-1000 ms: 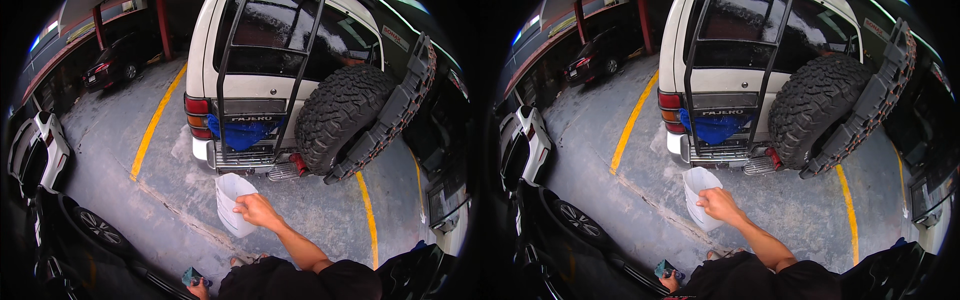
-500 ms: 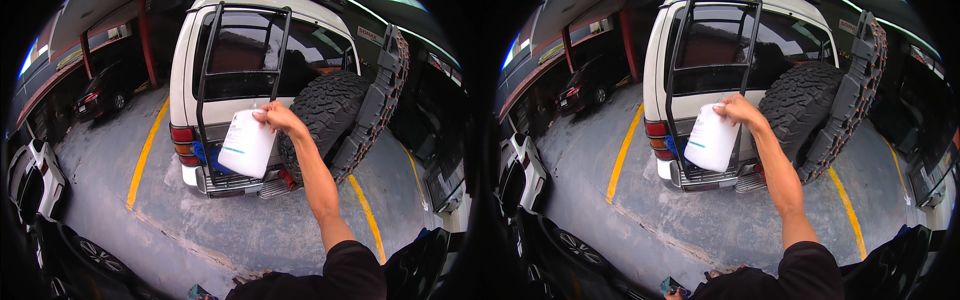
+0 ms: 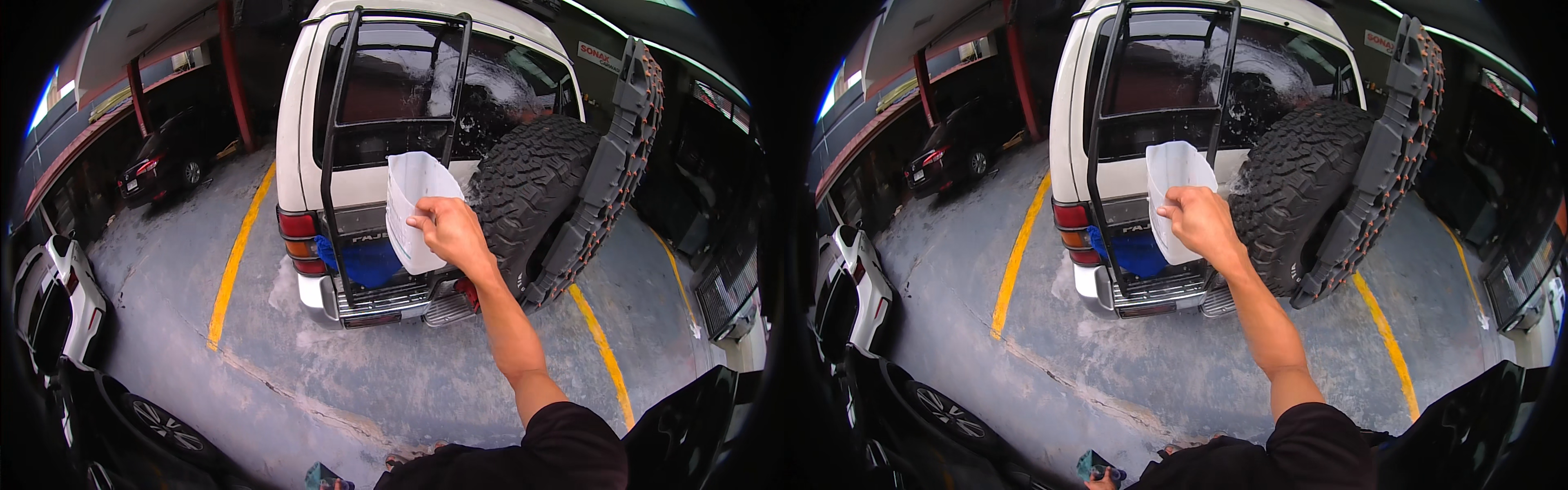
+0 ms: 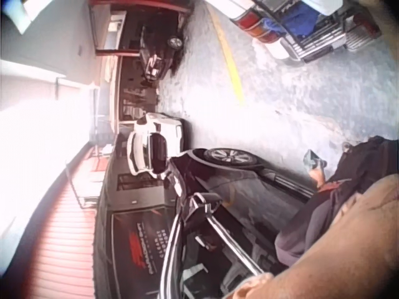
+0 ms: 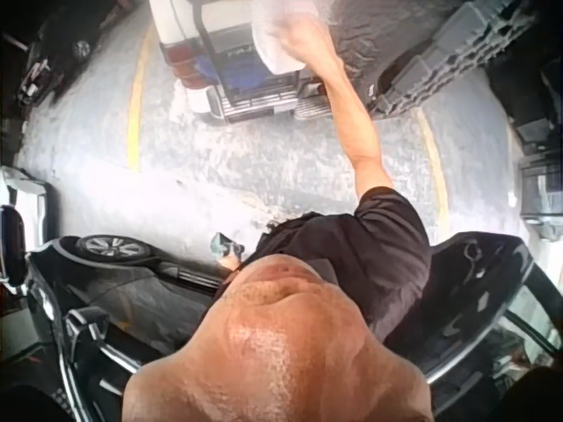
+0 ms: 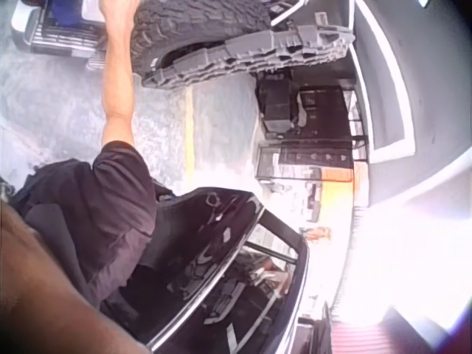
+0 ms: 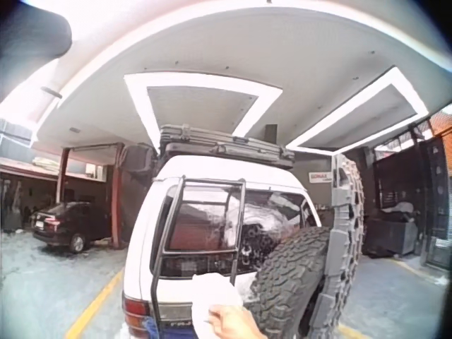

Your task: The person cleans the rear and front windows of a white SUV using a green microfiber cloth and a liquid from a white container. They pour liquid onto the cloth, wipe the rear window, then walk to the front and wipe the windshield.

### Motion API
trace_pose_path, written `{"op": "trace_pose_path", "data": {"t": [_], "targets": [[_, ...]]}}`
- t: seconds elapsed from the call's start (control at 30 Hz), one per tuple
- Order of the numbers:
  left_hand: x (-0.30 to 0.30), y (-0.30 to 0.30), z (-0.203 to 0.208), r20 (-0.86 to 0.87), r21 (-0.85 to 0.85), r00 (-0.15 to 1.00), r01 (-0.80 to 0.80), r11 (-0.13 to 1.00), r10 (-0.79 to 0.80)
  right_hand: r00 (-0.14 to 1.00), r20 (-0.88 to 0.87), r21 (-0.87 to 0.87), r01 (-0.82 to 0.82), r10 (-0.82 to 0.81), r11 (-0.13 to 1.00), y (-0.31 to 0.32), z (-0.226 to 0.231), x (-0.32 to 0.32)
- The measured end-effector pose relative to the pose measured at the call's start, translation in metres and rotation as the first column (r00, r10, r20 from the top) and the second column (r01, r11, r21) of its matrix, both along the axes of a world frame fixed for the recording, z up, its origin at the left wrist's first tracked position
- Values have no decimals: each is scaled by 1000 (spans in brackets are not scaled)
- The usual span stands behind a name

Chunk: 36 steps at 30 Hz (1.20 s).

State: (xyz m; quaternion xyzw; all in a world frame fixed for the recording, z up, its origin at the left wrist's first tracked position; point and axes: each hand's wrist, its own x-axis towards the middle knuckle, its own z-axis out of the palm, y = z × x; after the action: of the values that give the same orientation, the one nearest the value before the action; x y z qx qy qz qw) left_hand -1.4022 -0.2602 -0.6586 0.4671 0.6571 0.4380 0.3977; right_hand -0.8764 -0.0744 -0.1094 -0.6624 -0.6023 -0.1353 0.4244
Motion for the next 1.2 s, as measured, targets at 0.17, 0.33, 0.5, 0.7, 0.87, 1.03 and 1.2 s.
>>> {"op": "trace_pose_path", "data": {"t": [0.17,0.33,0.5,0.7,0.87,1.03,1.2], "targets": [[-18,-6,-20,-329,13,941,93,996,-84,986,-130,-251,-132,102,959,-39,-112,-53],[-13,-20,-34,-500,-357,842,-415,837,205,783,-620,-662,-488,-50,569,-60,-207,-111],[-7,-18,-27,-447,-457,870,-422,783,208,577,-807,-576,-727,-121,374,-44,-294,-110],[-13,1,-27,-427,-448,886,-379,810,179,630,-776,-357,-475,28,804,-37,-37,80],[-16,20,-40,-388,-381,890,-391,838,239,865,-502,-361,-192,-17,913,-30,178,190],[-20,39,-44,-399,-290,890,-349,891,220,899,-402,-484,-48,-173,874,-20,126,167],[-25,41,-38,-417,-315,895,-308,898,161,918,-348,-560,-40,-191,828,-39,-9,112]]}}
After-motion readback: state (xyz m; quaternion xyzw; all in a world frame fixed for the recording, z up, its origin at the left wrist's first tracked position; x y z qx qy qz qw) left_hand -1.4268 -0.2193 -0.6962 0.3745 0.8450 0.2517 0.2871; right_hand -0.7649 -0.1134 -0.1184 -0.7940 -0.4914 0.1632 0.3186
